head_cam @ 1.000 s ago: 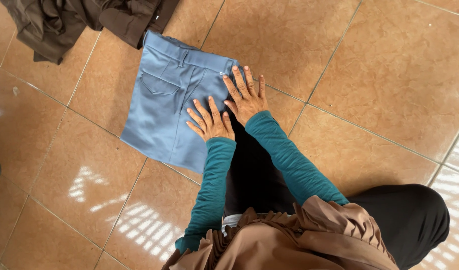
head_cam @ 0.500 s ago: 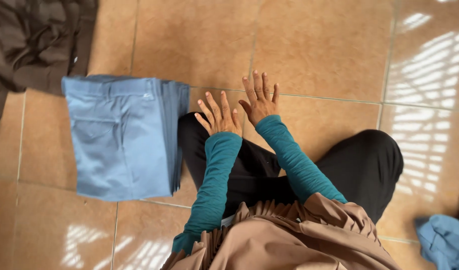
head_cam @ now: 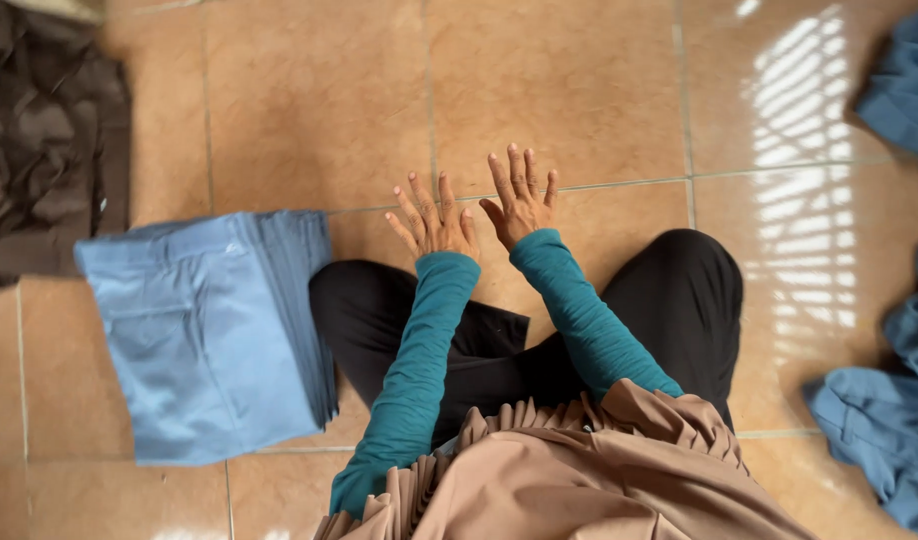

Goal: The person sits on a tiled floor and folds several pairs of light blue trousers by hand. They smooth the fabric, fold the legs together, and then fold the trousers into neat rectangles, stacking them as they finish each pair.

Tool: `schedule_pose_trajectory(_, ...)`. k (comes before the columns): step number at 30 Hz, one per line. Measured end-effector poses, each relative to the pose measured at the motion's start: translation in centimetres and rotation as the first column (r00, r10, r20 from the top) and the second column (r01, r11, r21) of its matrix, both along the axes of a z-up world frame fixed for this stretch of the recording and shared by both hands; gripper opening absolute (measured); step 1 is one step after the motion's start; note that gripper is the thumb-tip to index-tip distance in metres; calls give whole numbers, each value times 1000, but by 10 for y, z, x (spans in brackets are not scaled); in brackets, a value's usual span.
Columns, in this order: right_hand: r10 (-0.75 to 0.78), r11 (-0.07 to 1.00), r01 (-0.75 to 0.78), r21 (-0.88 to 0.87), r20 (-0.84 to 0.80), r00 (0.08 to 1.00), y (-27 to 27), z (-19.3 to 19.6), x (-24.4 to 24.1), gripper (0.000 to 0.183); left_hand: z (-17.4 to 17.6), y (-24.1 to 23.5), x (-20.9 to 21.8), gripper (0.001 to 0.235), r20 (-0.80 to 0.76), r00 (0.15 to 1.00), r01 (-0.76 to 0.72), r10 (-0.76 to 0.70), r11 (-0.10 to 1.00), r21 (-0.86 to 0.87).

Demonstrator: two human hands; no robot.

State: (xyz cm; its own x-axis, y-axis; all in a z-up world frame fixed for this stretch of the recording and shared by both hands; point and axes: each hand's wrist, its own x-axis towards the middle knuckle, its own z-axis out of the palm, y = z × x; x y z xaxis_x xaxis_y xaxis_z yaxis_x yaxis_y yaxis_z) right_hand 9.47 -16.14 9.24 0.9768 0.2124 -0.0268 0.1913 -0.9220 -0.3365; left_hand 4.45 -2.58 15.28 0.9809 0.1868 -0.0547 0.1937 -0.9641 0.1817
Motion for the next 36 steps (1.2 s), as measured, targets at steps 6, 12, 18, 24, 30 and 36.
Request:
schedule_pose_trajectory(6, -260, 963, 263, -65, 51, 964, -97, -17, -1, 78, -29, -99, 34, 67, 74, 970, 231, -230, 973, 5)
schedule_pose_trajectory(12, -520, 834, 545, -84, 212, 828, -198, -11, -4, 86, -33, -197, 67, 69, 367, 823, 470, -434, 882, -11)
schedule_pose_trajectory(18, -741, 619, 783, -64, 282, 609, -357, -23, -85, 75, -22, -366, 29, 67, 295, 664, 729, -687, 683, -47)
schedule_pose_trajectory(24, -910, 320, 923, -213, 203, 362, -463, -15, -236, 102, -95, -491, -83, 68, 227, 433, 900, -872, 407, -154)
schedule_pose_trajectory(30, -996, -5, 995, -99, -86, -14, -546, -33, -284, 127, -145, -514, -123, 68, -215, 299, 842, -930, 363, -400)
schedule_pose_trajectory(36, -903, 57, 992, -116, 419, 101, -597, -117, -288, 63, -226, -500, -98, 58, -219, 385, 621, -896, 427, -657)
